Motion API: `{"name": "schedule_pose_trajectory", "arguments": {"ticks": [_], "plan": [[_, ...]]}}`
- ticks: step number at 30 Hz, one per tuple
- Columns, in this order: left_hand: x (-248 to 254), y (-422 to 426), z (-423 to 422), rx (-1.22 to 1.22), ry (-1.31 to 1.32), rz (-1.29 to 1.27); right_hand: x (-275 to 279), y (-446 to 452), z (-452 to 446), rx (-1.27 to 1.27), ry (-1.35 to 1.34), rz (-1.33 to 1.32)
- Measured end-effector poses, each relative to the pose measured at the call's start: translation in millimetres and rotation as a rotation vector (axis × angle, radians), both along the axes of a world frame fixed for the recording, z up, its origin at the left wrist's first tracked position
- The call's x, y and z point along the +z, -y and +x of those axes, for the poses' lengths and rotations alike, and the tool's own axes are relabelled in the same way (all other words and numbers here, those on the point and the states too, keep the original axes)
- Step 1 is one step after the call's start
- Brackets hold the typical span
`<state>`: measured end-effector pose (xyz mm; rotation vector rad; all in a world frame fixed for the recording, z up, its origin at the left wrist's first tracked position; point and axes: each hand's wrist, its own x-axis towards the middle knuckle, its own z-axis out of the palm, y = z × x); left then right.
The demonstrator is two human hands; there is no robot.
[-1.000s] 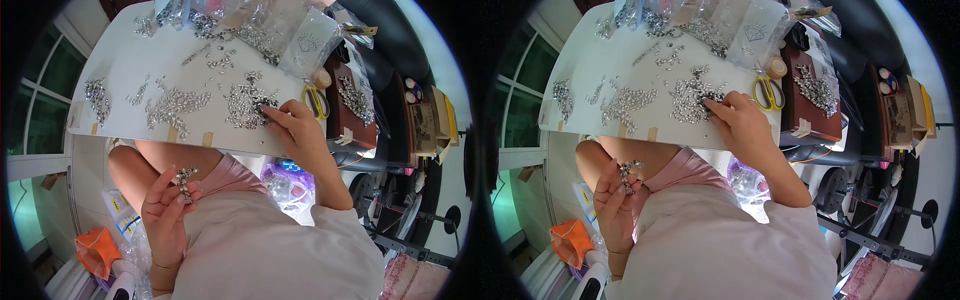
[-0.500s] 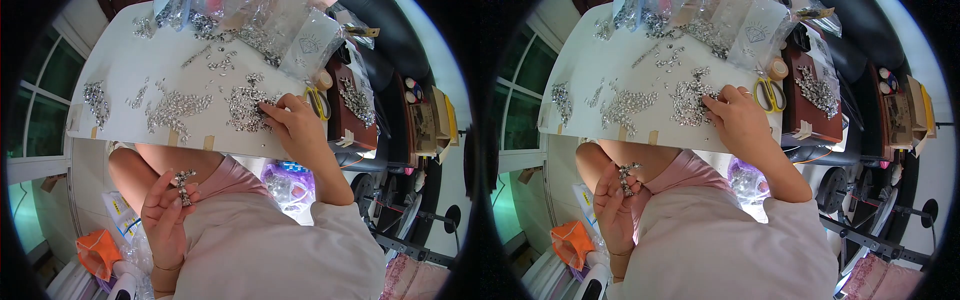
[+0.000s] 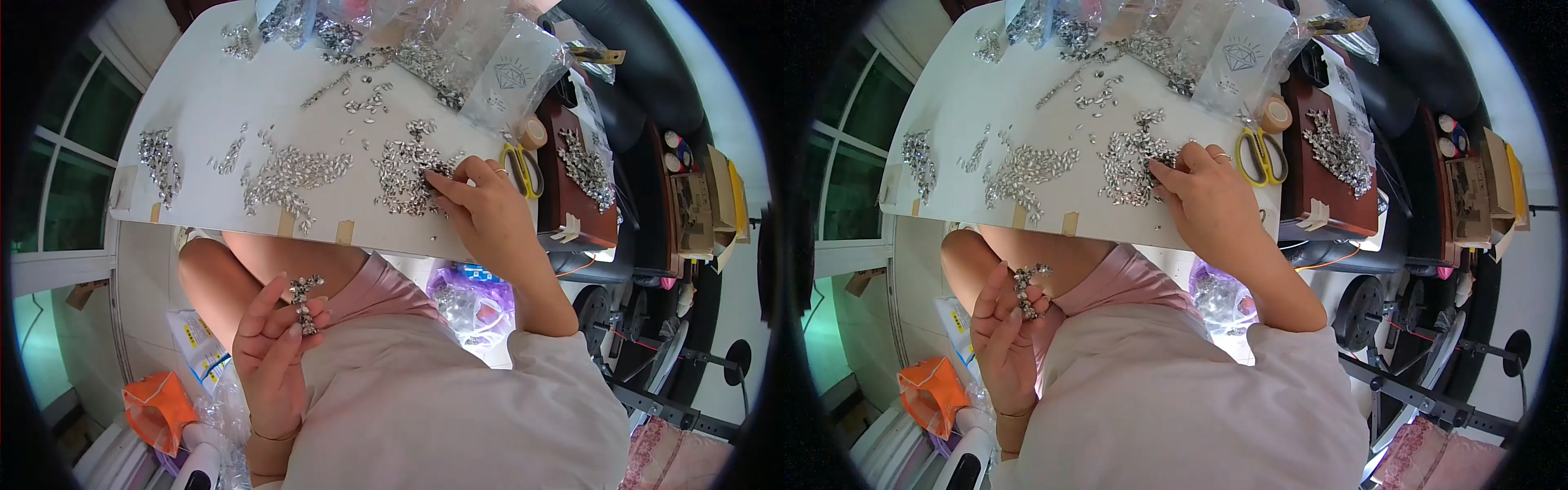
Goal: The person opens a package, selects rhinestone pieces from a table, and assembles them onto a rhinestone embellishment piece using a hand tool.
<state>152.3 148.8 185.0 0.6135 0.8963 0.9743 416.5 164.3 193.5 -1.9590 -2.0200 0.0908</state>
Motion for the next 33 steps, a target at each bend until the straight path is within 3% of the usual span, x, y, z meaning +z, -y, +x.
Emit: {"name": "schedule_pose_trajectory", "arguments": {"ticks": [20, 33], "plan": [[1.9, 2.2, -0.6, -0.006, -0.012, 0.022, -9.4, -0.6, -1.1, 0.015, 0.090, 0.078], [7.1, 0.5, -4.5, -0.085, 0.021, -0.027, 3.2, 1.9, -8.8, -0.007, -0.032, 0.101]]}}
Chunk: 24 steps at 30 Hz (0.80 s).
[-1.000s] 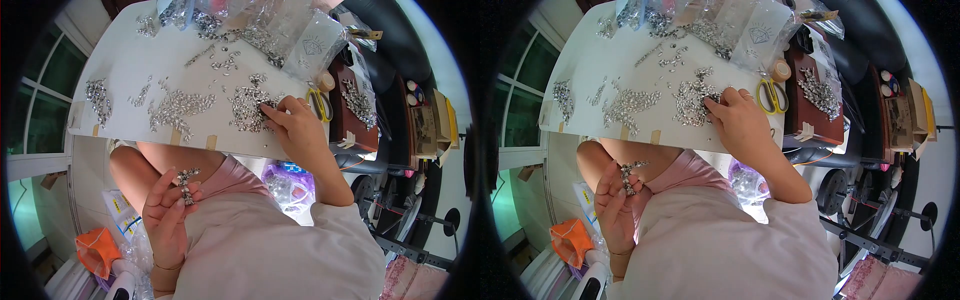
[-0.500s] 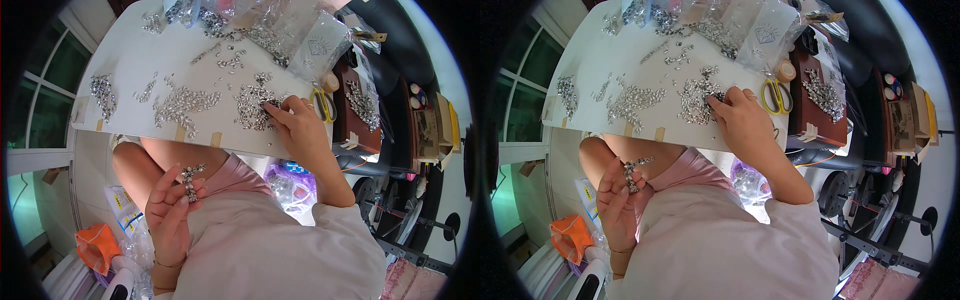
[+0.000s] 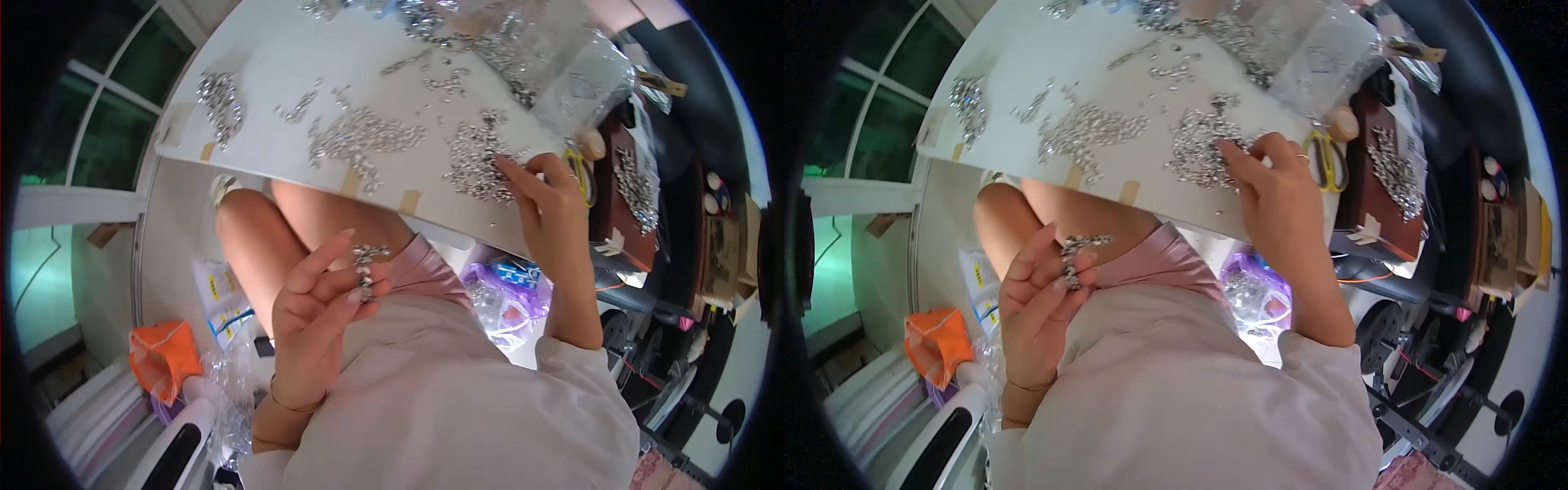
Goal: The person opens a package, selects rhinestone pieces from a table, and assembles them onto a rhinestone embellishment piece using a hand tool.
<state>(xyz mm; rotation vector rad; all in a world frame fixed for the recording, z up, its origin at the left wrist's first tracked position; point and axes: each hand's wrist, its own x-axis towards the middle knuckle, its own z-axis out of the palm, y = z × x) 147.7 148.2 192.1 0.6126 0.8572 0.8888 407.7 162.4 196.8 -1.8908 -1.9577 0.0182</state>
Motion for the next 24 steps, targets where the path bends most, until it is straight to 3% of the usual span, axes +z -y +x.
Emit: {"name": "schedule_pose_trajectory", "arguments": {"ticks": [17, 24], "plan": [[-4.2, 5.6, 6.1, 0.073, 0.070, -0.006, -3.6, 9.9, 13.3, 0.063, -0.150, -0.087], [-3.7, 6.1, 8.7, 0.077, 0.045, -0.005, -2.0, 3.5, 14.9, 0.082, -0.012, -0.088]]}}
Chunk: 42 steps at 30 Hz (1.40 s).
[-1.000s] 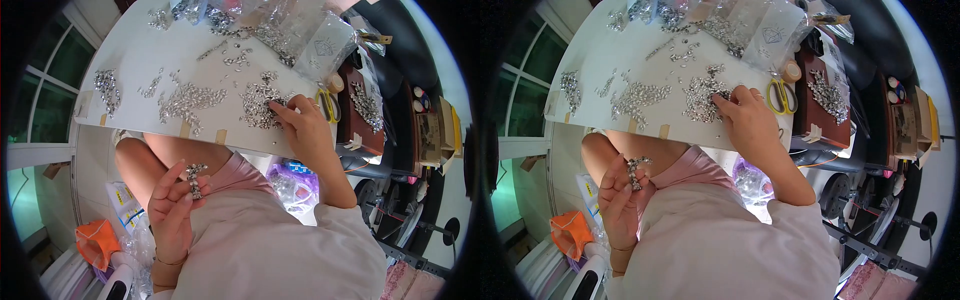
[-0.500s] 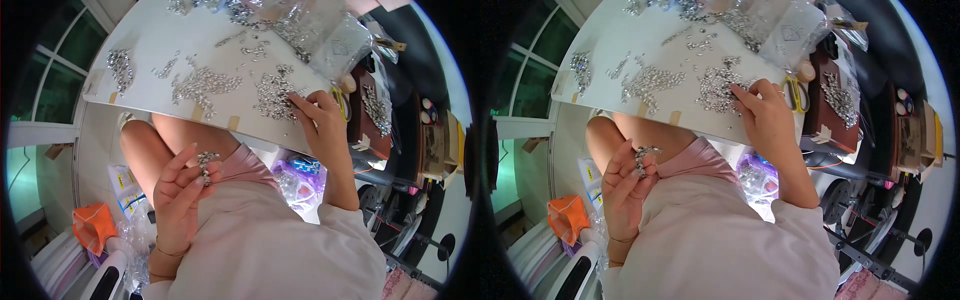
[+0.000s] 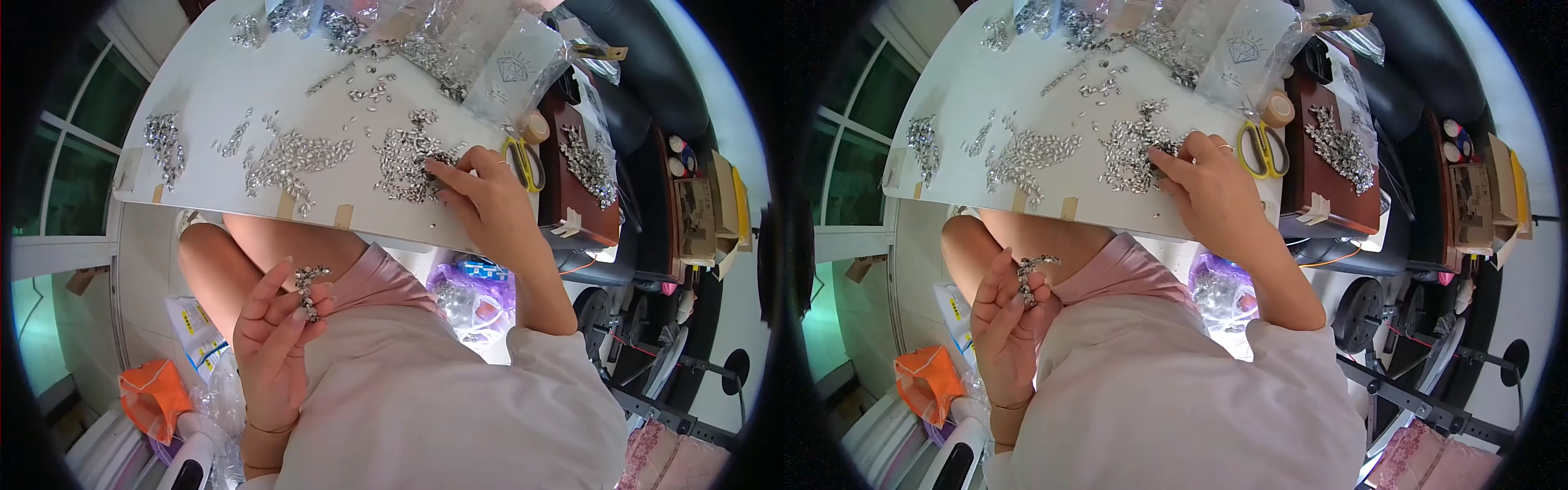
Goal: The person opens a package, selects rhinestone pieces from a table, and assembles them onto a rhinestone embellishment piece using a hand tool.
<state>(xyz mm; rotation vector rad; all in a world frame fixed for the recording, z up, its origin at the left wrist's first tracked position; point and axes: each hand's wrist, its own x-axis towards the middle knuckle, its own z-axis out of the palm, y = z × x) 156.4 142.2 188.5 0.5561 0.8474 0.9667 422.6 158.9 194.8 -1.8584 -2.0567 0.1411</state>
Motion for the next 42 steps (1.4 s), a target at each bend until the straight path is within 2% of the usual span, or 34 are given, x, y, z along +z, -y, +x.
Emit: {"name": "schedule_pose_trajectory", "arguments": {"ticks": [19, 21, 25, 28, 31, 37, 42], "plan": [[4.4, -1.3, -1.7, -0.053, -0.034, 0.014, -6.0, -2.8, -5.7, 0.022, 0.080, 0.090], [7.2, -0.8, -5.3, -0.071, -0.056, 0.009, 2.2, -2.0, -10.0, 0.024, 0.019, 0.083], [8.4, 0.4, -9.3, -0.138, -0.029, 0.011, 16.7, 3.1, -23.5, 0.301, -0.493, -0.069], [15.4, 1.6, -11.3, -0.183, -0.023, -0.029, 21.2, 2.6, -33.4, 0.590, -0.639, -0.187], [19.3, 4.4, -9.2, -0.170, -0.012, -0.066, 16.9, -0.7, -46.6, 0.764, -0.717, -0.241], [20.9, 8.6, -16.6, -0.238, -0.021, -0.056, 9.4, 2.2, -58.5, 0.825, -0.936, -0.397], [26.4, 10.8, -18.7, -0.263, -0.024, -0.100, 8.8, 4.5, -58.5, 0.868, -0.947, -0.451]]}}
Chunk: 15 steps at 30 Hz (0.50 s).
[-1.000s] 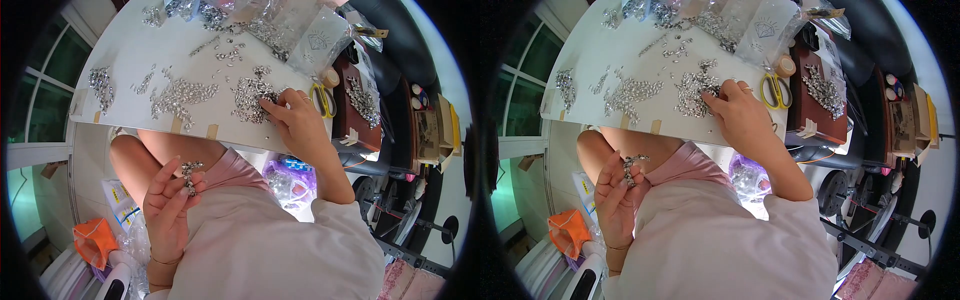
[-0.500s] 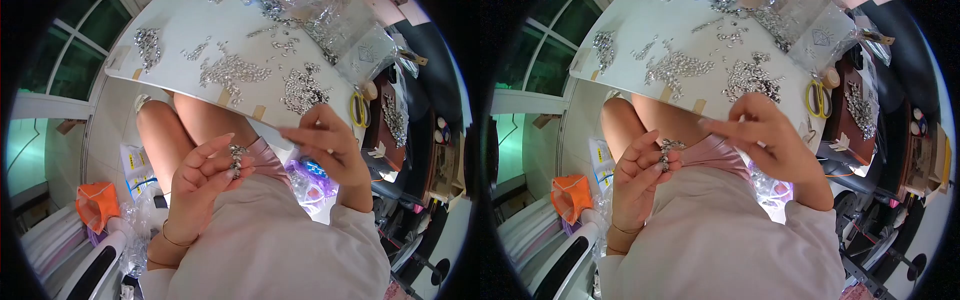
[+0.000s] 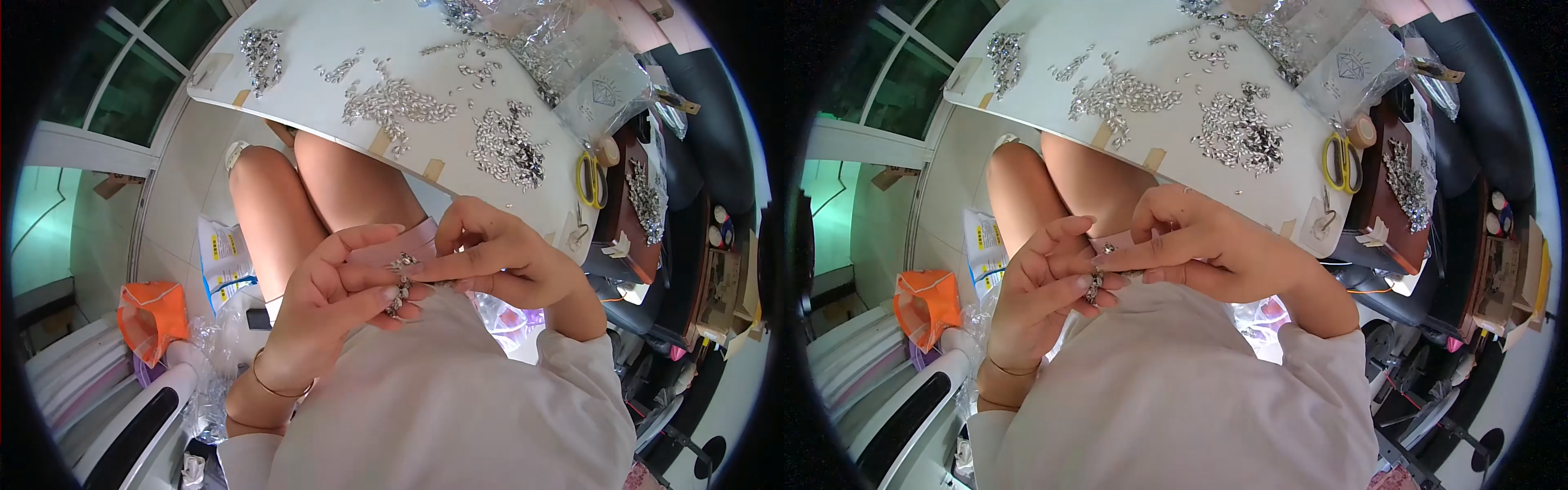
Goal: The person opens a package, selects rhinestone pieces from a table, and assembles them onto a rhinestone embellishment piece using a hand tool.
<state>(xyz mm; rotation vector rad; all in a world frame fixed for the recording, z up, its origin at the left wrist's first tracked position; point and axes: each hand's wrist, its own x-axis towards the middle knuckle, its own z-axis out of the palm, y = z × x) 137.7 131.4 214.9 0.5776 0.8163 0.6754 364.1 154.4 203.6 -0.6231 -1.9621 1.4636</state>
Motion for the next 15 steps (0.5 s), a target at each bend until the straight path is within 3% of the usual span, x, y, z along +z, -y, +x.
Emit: {"name": "schedule_pose_trajectory", "arguments": {"ticks": [10, 15], "plan": [[-4.8, 1.0, -5.0, -0.082, 0.120, -0.098, 3.7, 3.7, 0.4, 0.060, 0.020, 0.059], [-6.9, 2.0, -6.5, -0.096, 0.164, -0.170, 0.4, -0.2, 1.7, 0.109, 0.025, 0.238]]}}
